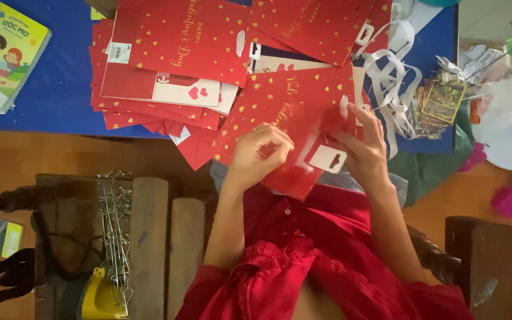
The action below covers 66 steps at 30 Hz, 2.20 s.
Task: The person sits at a table with a stack of red Valentine's Day paper gift card holders and attaches white plastic carry handles to each one by hand, threading the handle ends through the punched holes and folding them to secure. Finished holders are set on the pile as the person works through them one at a time.
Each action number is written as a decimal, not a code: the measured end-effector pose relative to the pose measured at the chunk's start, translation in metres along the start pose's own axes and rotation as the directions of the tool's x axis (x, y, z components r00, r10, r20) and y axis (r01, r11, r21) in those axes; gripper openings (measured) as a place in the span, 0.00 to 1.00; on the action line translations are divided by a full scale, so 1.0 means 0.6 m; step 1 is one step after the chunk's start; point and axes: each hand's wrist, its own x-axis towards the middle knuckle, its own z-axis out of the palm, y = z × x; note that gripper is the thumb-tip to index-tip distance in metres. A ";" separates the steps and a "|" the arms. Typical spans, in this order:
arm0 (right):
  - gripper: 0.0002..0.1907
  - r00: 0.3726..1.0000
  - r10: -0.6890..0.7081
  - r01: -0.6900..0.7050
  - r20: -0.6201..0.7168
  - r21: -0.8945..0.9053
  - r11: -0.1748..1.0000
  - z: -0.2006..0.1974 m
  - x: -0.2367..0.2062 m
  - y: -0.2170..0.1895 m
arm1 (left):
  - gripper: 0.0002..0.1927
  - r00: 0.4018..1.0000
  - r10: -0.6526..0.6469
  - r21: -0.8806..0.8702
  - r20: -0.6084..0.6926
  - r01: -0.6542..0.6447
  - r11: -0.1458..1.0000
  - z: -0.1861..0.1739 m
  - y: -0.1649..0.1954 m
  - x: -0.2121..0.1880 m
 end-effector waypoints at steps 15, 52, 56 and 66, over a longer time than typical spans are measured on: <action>0.23 0.786 0.600 -0.615 0.149 0.295 0.731 0.044 -0.083 0.096 | 0.04 0.847 0.442 0.367 -0.296 -0.327 0.871 0.054 0.022 -0.019; 0.12 0.677 0.578 -0.713 0.456 0.212 0.668 0.032 -0.006 0.027 | 0.09 0.987 -0.003 0.410 -0.163 0.071 0.909 0.141 -0.136 0.025; 0.11 0.796 0.467 -0.587 0.386 0.303 0.750 0.031 -0.003 0.017 | 0.14 0.973 0.069 0.466 -0.221 0.043 0.884 0.146 -0.136 0.023; 0.08 0.844 0.394 -0.527 0.364 0.430 0.733 0.049 -0.023 0.022 | 0.07 0.991 0.004 0.374 -0.132 0.046 0.926 0.110 -0.153 0.029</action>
